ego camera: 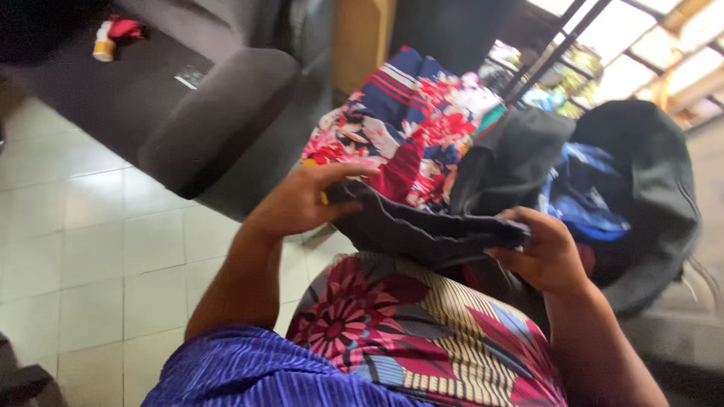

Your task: The person picks up clothing items one at a time, shakes them out, and places them into a black duffel bag.

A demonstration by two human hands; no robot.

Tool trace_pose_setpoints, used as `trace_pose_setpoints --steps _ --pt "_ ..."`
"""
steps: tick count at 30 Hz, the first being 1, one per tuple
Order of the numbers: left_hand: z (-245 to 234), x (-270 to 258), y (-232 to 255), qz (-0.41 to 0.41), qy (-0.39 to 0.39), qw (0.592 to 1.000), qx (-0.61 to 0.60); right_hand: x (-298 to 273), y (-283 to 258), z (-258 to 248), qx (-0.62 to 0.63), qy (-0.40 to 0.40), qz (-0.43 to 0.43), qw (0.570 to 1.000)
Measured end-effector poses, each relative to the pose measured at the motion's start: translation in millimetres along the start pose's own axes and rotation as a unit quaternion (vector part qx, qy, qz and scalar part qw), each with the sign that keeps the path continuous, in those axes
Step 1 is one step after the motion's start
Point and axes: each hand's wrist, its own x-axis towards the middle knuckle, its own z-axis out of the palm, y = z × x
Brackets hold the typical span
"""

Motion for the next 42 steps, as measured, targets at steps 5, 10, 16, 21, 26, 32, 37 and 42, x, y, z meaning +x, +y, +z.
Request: trace_pose_setpoints --steps 5,10,16,21,26,32,37,42 --pt "-5 7 -24 0.062 -0.056 0.994 0.066 -2 17 -10 0.101 0.038 0.03 0.994" --pt "-31 21 -23 -0.076 -0.02 0.994 -0.077 30 3 -11 0.103 0.083 0.08 0.988" --pt "-80 82 -37 0.04 0.071 0.979 -0.188 126 -59 -9 0.154 0.085 0.015 0.984" --pt "-132 171 -66 0.188 0.19 0.961 -0.066 210 -80 -23 0.217 0.161 -0.039 0.962" --pt "-175 259 -87 0.18 0.203 0.96 0.064 289 -75 -39 -0.065 0.182 -0.176 0.965" --pt "-189 288 -89 0.373 0.224 0.891 0.132 308 -60 -43 -0.186 0.266 -0.257 0.91" --pt "-201 286 -117 0.33 0.207 0.916 0.095 291 -57 -41 -0.384 0.249 -0.191 0.868" --pt "-204 260 -130 0.12 0.104 0.982 -0.098 278 -70 -12 -0.072 0.276 -0.096 0.954"
